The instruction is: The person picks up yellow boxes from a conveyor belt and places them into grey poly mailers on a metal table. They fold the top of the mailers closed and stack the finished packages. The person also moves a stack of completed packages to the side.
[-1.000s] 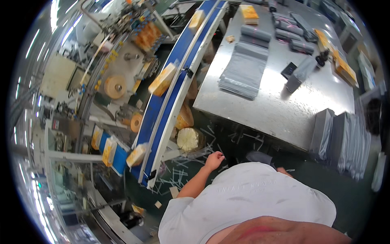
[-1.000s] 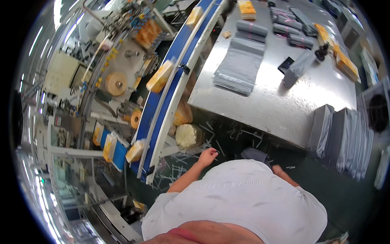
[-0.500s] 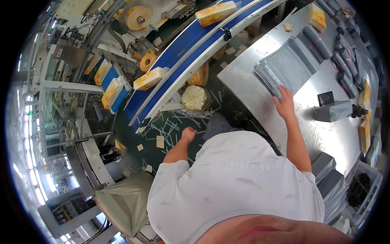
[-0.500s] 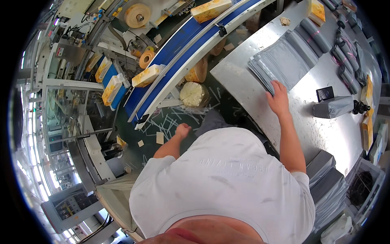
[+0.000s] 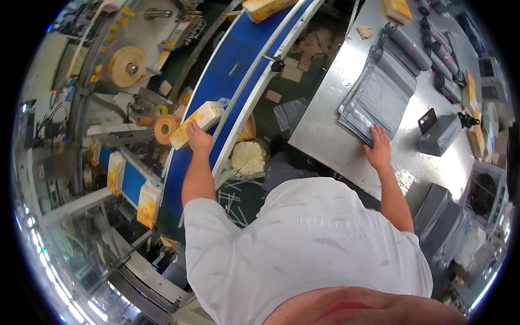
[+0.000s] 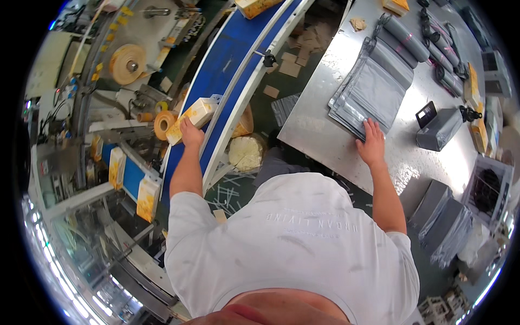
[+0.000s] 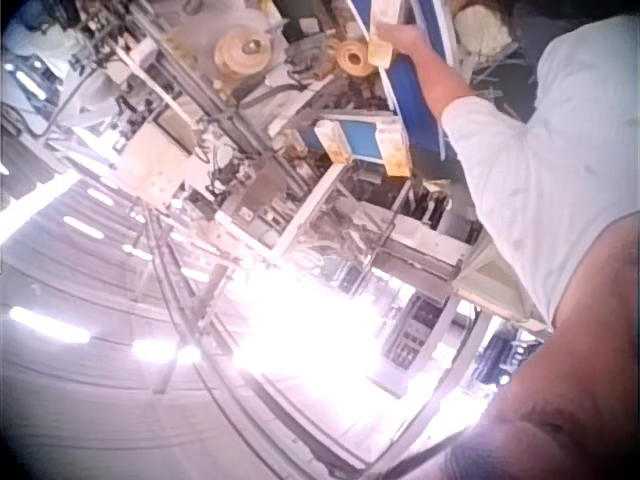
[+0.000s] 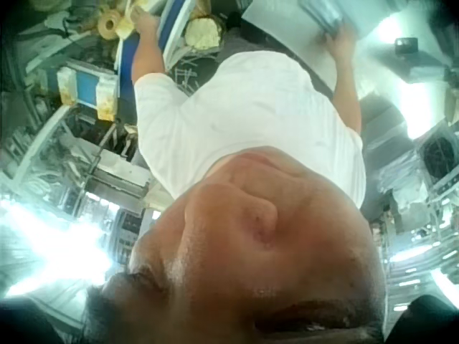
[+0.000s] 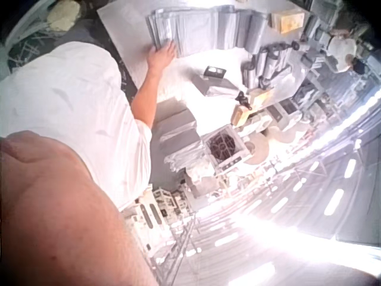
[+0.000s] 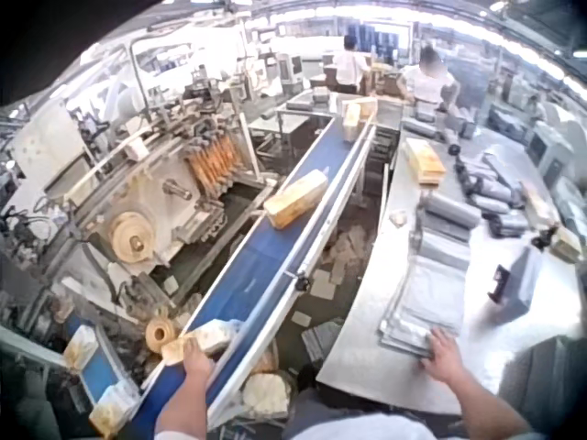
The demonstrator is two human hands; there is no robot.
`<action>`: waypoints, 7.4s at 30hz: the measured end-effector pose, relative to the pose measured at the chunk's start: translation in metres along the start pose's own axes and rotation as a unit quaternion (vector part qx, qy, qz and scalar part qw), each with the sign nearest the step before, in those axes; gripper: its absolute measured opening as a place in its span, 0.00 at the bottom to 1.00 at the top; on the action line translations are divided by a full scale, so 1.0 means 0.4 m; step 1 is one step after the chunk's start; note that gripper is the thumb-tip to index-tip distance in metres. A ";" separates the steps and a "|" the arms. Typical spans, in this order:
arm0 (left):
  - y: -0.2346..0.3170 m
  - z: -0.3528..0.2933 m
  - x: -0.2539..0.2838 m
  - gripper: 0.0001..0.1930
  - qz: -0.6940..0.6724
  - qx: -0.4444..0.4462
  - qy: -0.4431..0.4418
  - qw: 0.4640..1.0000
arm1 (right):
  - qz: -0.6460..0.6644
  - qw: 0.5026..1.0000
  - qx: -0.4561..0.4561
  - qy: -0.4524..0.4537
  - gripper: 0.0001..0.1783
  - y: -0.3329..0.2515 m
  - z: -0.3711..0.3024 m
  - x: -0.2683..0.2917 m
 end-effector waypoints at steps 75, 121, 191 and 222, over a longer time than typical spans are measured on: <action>1.378 -0.046 -0.003 0.15 -0.493 -0.379 -0.136 0.771 | 0.270 0.915 -0.295 0.044 0.13 0.136 0.018 0.024; 1.033 -0.210 -0.003 0.07 -0.374 -0.619 -0.141 0.676 | 0.297 0.953 -0.031 0.049 0.07 -0.231 -0.137 -0.018; 1.118 -0.269 0.047 0.13 -0.299 -0.638 -0.268 0.657 | -0.131 0.767 -0.459 0.428 0.27 0.691 -0.616 0.101; 0.359 0.437 0.218 0.32 -0.019 -0.182 0.122 0.976 | 0.232 0.925 -0.299 0.040 0.25 -0.004 -0.333 -0.084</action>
Point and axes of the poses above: each hand's wrist, its own z-axis towards the middle knuckle, its own x-axis out of the back of the hand, y = z × x, the point moved 1 cm from there along z, towards the middle knuckle, and after that the axes turned 14 degrees about -x, right-handed, at the moved point
